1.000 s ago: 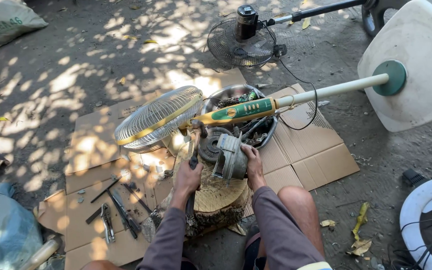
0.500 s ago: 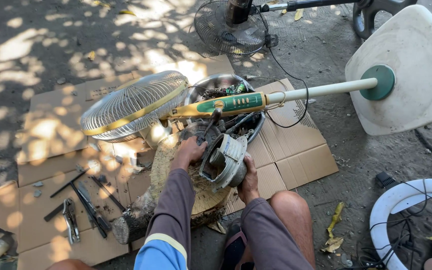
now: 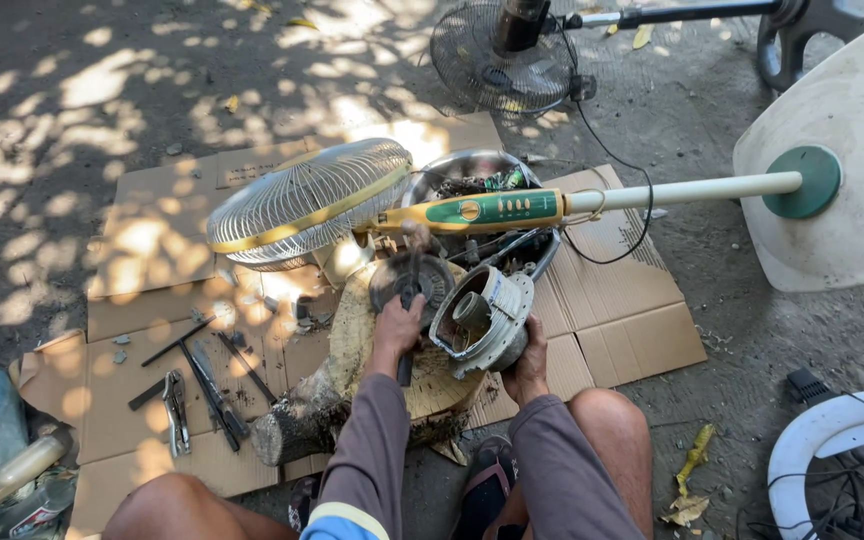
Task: Disassembling a motor housing using a hammer and punch on a wooden stump
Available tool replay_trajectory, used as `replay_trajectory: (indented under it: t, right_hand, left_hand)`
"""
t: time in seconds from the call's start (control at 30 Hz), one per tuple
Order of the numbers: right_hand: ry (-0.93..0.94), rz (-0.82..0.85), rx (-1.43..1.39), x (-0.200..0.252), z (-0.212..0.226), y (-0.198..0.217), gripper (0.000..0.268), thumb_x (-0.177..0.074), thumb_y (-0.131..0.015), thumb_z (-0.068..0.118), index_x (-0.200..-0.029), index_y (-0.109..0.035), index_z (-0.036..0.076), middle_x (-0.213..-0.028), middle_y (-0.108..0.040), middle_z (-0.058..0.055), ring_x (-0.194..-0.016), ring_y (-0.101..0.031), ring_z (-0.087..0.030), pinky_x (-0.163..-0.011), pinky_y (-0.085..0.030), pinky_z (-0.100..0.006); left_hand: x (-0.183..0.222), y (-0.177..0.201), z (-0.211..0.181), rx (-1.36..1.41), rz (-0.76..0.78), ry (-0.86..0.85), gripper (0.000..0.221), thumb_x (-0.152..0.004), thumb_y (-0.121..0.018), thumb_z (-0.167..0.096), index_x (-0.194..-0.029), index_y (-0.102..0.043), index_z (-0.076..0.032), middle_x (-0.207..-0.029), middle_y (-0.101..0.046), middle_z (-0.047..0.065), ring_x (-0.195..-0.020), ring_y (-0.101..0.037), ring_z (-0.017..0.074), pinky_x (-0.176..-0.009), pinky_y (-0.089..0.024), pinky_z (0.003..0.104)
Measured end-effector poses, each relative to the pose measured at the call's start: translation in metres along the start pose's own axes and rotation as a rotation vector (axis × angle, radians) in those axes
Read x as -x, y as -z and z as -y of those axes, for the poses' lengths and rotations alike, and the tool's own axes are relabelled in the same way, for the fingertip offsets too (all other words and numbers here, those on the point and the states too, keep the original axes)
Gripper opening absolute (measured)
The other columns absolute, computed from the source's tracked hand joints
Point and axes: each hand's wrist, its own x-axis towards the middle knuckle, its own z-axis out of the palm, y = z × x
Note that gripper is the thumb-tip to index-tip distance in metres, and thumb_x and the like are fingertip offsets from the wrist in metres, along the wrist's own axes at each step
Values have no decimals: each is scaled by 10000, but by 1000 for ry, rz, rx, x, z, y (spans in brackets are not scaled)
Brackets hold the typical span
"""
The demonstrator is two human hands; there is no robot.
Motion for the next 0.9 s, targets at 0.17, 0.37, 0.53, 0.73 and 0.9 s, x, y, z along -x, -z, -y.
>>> replay_trajectory:
  t: [0.17, 0.37, 0.53, 0.73, 0.9]
  right_hand:
    - [35, 39, 122, 0, 3, -7, 408, -807, -731, 465, -1068, -755, 152, -1064, -768, -120, -923, -732, -284, -820, -569, -429]
    - [85, 73, 249, -3, 4, -13, 394, -784, -755, 410, -1075, -742, 146, -1071, -753, -134, -945, -718, -284, -848, -558, -448]
    - [91, 28, 252, 14, 1, -14, 408, -787, -776, 438, -1071, -729, 149, -1055, -727, -114, -927, -690, -277, -822, -538, -460]
    - [110, 35, 291, 9, 6, -27, 445, -775, -771, 499, -1089, -729, 187, -1075, -731, -81, -937, -693, -264, -824, -540, -445]
    - [102, 51, 365, 20, 8, -32, 490, -774, -778, 493, -1151, -708, 187, -1144, -686, -86, -1007, -655, -305, -871, -515, -510]
  left_hand:
    - [64, -4, -13, 33, -144, 26, 520, -936, -586, -517, -1062, -658, -18, -967, -690, 343, -1003, -692, 517, -815, -524, 630]
    - [106, -48, 48, 168, -156, 55, 342, -960, -572, -415, -965, -650, -82, -733, -649, 196, -733, -697, 371, -648, -527, 496]
    - [120, -26, 3, 142, -239, 67, 359, -963, -549, -450, -953, -621, -98, -697, -648, 191, -701, -692, 394, -623, -501, 495]
    - [105, -8, 32, 43, -281, 17, 438, -898, -591, -489, -997, -605, -63, -739, -666, 250, -760, -719, 459, -631, -513, 529]
    - [110, -19, 34, 7, -271, 60, 348, -907, -616, -314, -1078, -617, -11, -835, -691, 279, -811, -731, 474, -647, -533, 530]
